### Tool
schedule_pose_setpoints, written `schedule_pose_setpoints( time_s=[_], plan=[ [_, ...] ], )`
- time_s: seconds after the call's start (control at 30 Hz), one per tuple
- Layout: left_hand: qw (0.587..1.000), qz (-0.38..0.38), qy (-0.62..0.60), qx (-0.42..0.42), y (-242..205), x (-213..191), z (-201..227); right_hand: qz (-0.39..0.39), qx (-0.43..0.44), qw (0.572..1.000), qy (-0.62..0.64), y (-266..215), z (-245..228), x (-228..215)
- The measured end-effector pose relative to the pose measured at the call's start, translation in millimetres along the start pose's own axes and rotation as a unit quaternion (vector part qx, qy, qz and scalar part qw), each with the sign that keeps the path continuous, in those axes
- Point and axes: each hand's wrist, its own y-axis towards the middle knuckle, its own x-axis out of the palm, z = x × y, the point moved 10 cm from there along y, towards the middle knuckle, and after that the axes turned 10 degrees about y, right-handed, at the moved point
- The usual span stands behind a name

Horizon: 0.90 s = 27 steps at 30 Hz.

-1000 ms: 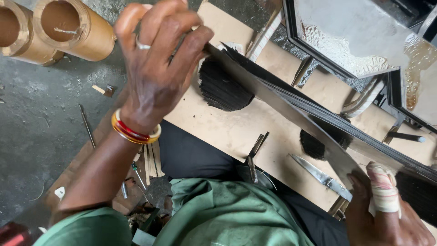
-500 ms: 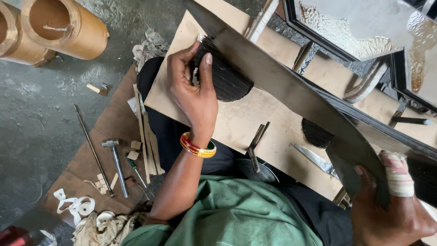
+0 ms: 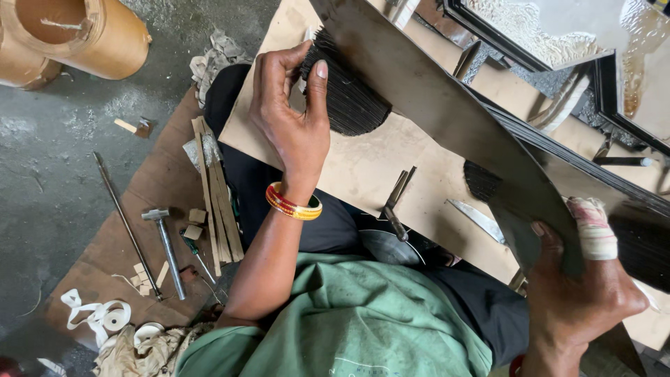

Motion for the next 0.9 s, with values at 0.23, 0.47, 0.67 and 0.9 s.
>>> schedule_pose_setpoints(
  time_s=[0.23, 0.47, 0.67, 0.9],
  plan=[
    [0.999, -0.023, -0.026, 0.029, 4, -3, 2, 0.009, -0.044, 0.999, -0.011, 7, -12, 2],
    [0.998, -0.025, -0.047, 0.017, -1, -2, -4, 0.008, -0.086, 0.995, -0.042, 17, -14, 6],
    [0.997, -0.026, -0.069, 0.008, 1, -1, -5, 0.016, -0.099, 0.994, -0.048, 22, -30, 17],
    [0.997, -0.030, -0.065, -0.011, -5, 1, -17, 0.002, -0.100, 0.990, -0.099, 27, -31, 11]
  ],
)
